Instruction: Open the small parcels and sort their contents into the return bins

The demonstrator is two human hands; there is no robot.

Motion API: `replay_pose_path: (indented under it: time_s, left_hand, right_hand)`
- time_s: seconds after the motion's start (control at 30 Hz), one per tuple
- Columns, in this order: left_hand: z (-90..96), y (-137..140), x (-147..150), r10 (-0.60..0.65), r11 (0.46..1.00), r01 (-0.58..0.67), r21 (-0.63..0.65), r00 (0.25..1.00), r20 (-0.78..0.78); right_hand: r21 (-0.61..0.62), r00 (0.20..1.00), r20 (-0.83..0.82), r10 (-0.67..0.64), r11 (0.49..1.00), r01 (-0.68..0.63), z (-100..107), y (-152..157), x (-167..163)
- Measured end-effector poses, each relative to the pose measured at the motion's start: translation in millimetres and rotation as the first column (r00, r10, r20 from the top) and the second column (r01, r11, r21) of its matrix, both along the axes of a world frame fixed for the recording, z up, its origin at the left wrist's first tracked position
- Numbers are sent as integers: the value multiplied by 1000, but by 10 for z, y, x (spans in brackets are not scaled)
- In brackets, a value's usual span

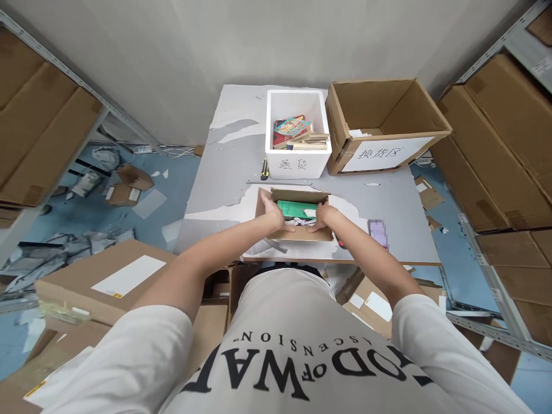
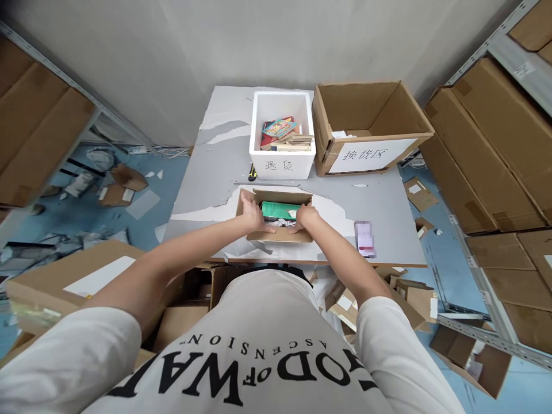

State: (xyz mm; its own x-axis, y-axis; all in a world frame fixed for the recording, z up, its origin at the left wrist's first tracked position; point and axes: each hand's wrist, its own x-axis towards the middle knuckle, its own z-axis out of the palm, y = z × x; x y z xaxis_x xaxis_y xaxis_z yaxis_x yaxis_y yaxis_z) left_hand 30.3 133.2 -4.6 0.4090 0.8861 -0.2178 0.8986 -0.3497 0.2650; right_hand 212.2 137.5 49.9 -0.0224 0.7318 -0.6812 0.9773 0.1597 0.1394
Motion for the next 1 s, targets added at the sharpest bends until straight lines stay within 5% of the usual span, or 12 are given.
replay_pose_path:
  time_s: [0.1, 0.23, 0.43, 0.63, 0.87, 1.0]
  left_hand:
    - [134, -78, -276, 188, 981, -192, -4, 965, -184]
    - [256, -308, -421, 196, 970, -225, -90, 947, -255]
    - [56, -545, -483, 241, 966, -240, -98, 971, 0]
    - [-185, -575, -543, 249, 969, -241, -62, 936, 248]
    - [-136, -580, -528, 259, 966, -248, -76, 948, 188]
    - [-121, -578, -525, 262, 964, -253, -78, 953, 151]
  right_hand:
    - [45, 995, -99, -13, 999, 17, -147, -59, 194]
    - [129, 942, -335, 13, 991, 32, -310, -246, 455]
    - [291, 808, -586, 62, 946, 139, -509, -556, 619]
    - [353, 775, -617, 137, 929, 116, -611, -612, 679]
    - [427, 901, -366, 232, 903, -59, -249, -579, 527]
    - [477, 839, -325, 435, 842, -252, 30, -345, -33]
